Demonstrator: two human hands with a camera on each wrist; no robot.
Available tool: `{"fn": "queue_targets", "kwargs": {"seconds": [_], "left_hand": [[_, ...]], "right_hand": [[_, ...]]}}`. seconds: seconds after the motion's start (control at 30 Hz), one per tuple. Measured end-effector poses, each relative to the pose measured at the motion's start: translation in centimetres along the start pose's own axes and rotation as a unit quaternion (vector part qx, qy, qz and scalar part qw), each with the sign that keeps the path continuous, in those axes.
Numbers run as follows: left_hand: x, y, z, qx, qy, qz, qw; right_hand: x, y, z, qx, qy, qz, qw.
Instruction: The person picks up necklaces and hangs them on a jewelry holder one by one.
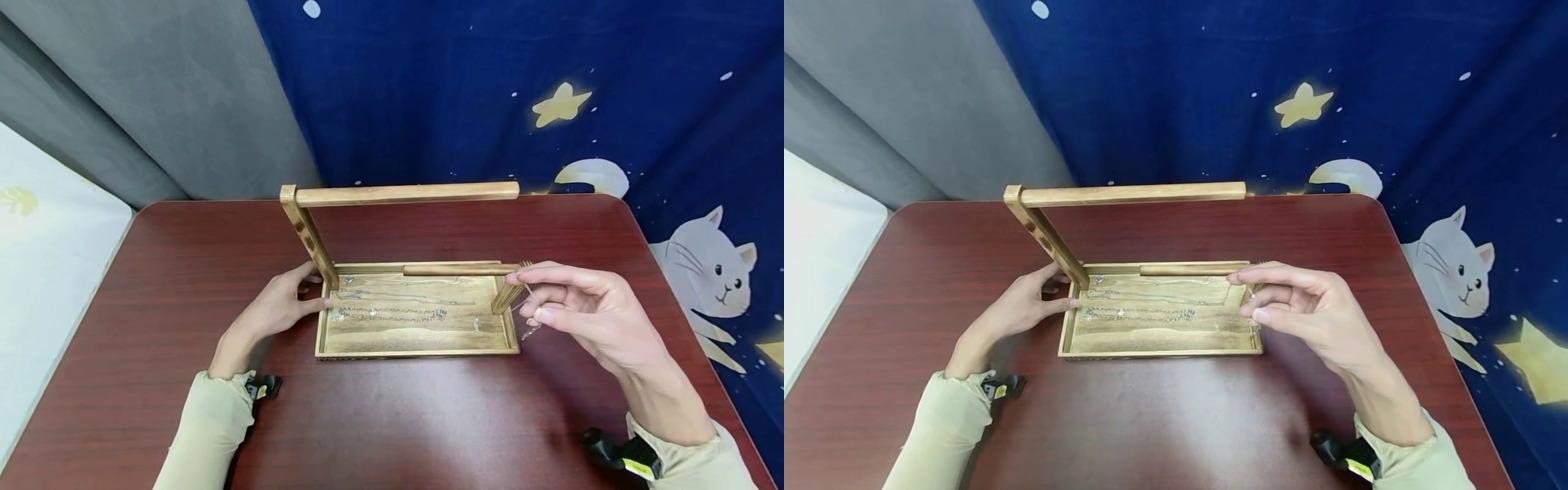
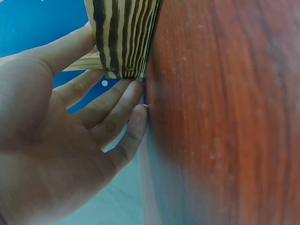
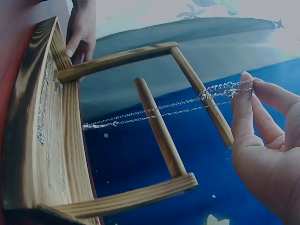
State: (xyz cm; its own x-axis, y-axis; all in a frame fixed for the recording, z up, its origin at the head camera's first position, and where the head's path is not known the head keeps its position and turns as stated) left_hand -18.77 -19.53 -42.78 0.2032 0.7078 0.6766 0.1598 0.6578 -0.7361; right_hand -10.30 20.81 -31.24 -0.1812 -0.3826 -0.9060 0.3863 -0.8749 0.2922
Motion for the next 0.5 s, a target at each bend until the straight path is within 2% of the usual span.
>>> {"fn": "queue_targets", "kwargs": {"seconds": [0.37,0.5], "left_hand": [[0.0,-0.1,0.0,0.006,0.006,-0.004,1.0000],[-0.1,0.0,0.0,0.008,0.012,-0.005,0.9999]], "right_hand": [[-1.3,-1.7,-0.3,0.027,-0.042,0.035,0.9982],[-1.6,-2.2,-0.3,0.024,-0.057,0.056,0.9965]]}}
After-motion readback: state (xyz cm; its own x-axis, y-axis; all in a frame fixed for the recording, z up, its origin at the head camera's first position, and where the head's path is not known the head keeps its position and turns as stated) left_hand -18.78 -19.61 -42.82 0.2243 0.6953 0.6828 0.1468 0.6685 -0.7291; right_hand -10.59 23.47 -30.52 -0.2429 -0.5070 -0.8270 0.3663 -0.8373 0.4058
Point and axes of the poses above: each hand's wrist, its own z-axis towards the middle knuckle, its own y-axis out of the palm, x = y × z, the point moved 4 cm from there along z, towards the middle knuckle, and after that the axes turned 11 degrees about x, right-handed, at the moved point
